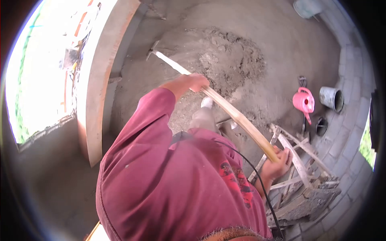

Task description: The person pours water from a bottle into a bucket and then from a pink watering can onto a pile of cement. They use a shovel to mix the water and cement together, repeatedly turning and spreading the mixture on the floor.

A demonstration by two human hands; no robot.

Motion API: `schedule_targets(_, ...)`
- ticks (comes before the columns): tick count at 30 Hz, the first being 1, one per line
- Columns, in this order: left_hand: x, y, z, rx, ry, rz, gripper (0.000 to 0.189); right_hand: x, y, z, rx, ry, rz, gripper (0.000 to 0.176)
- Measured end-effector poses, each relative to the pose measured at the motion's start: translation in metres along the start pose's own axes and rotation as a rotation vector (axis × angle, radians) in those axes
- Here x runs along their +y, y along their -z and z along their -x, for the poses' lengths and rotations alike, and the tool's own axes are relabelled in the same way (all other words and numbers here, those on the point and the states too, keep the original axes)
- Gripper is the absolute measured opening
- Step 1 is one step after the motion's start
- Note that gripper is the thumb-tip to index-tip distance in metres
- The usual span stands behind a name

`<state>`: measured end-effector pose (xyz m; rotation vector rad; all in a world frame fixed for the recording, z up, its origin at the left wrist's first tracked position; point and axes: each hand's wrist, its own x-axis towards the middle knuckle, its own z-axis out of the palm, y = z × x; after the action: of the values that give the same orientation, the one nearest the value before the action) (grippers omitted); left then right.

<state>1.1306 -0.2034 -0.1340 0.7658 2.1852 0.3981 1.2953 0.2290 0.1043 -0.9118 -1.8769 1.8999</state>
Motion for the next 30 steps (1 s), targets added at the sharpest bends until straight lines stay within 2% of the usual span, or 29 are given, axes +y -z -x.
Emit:
schedule_targets(1, 0.004, 0.002, -0.007, -0.075, 0.017, -0.021, 0.037, -0.004, -0.013, 0.016, 0.004, 0.008, 0.042, 0.014)
schedule_targets(3, 0.017, -0.002, -0.007, -0.233, 0.073, -0.05, 0.04, -0.006, 0.0, 0.029, 0.006, -0.034, -0.043, 0.013)
schedule_targets(6, 0.021, -0.033, 0.001, -0.052, -0.009, 0.027, 0.054, -0.008, 0.032, 0.047, -0.016, -0.001, -0.083, 0.013)
schedule_targets(8, 0.047, -0.03, -0.004, -0.173, 0.02, -0.024, 0.057, -0.022, 0.045, 0.06, -0.013, 0.003, -0.081, 0.012)
schedule_targets(9, 0.061, -0.026, 0.0, -0.233, 0.044, -0.048, 0.059, -0.025, 0.054, 0.066, -0.036, 0.124, 0.138, 0.012)
schedule_targets(12, 0.111, -0.023, -0.002, -0.259, 0.042, -0.021, 0.059, -0.037, 0.104, 0.065, -0.094, 0.109, -0.072, 0.015)
schedule_targets(13, 0.119, -0.035, -0.005, -0.099, -0.066, -0.003, 0.051, -0.046, 0.121, 0.065, -0.087, 0.109, -0.062, 0.018)
schedule_targets(14, 0.13, -0.041, -0.012, -0.094, -0.097, 0.022, 0.05, -0.055, 0.138, 0.066, -0.065, 0.193, 0.011, 0.018)
schedule_targets(16, 0.171, -0.034, -0.019, -0.069, -0.158, 0.069, 0.048, -0.074, 0.167, 0.064, -0.022, 0.372, 0.154, 0.019)
schedule_targets(18, 0.222, -0.02, -0.017, -0.087, -0.193, 0.084, 0.047, -0.111, 0.195, 0.063, -0.032, 0.345, 0.073, 0.024)
schedule_targets(19, 0.244, -0.018, -0.021, -0.09, -0.222, 0.077, 0.046, -0.121, 0.229, 0.056, -0.067, 0.507, 0.135, 0.027)
schedule_targets(21, 0.292, -0.01, -0.021, -0.075, -0.275, 0.088, 0.042, -0.155, 0.275, 0.051, -0.186, 0.631, 0.041, 0.032)
schedule_targets(22, 0.318, -0.005, -0.016, -0.059, -0.299, 0.106, 0.039, -0.179, 0.288, 0.052, -0.268, 0.589, -0.114, 0.036)
schedule_targets(24, 0.356, -0.005, -0.01, -0.022, -0.329, 0.204, 0.036, -0.213, 0.329, 0.051, -0.185, 0.608, -0.024, 0.04)
schedule_targets(27, 0.384, -0.004, 0.0, 0.041, -0.426, 0.239, 0.028, -0.26, 0.39, 0.057, 0.017, 0.619, 0.197, 0.046)
schedule_targets(30, 0.398, 0.007, 0.015, -0.016, -0.51, 0.265, 0.023, -0.297, 0.443, 0.059, 0.145, 0.609, 0.368, 0.052)
